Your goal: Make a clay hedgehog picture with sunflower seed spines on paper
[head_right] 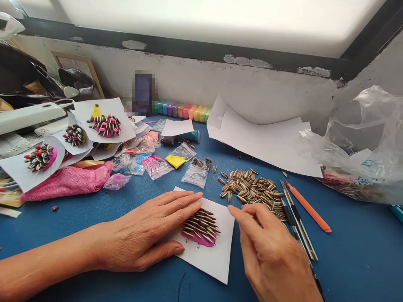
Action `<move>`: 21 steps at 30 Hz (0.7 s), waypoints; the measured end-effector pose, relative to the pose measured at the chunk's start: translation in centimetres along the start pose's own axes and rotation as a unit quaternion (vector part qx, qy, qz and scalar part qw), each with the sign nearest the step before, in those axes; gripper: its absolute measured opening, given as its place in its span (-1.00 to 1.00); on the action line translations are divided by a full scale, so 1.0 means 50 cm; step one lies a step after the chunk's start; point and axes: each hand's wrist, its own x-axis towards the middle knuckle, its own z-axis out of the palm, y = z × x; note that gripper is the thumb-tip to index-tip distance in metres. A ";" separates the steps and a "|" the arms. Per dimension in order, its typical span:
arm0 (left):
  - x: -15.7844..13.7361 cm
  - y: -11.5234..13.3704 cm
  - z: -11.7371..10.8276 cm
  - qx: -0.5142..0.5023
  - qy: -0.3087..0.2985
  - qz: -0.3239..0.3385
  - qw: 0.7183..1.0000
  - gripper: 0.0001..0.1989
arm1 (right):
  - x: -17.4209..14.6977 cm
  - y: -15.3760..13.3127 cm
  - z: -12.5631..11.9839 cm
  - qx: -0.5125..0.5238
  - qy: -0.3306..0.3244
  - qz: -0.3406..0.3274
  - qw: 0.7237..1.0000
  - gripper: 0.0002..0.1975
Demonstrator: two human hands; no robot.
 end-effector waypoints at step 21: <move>-0.006 -0.003 0.012 -0.029 0.054 0.013 0.998 -0.27 | 0.010 0.048 -0.033 -0.036 -0.013 0.135 0.990 -0.73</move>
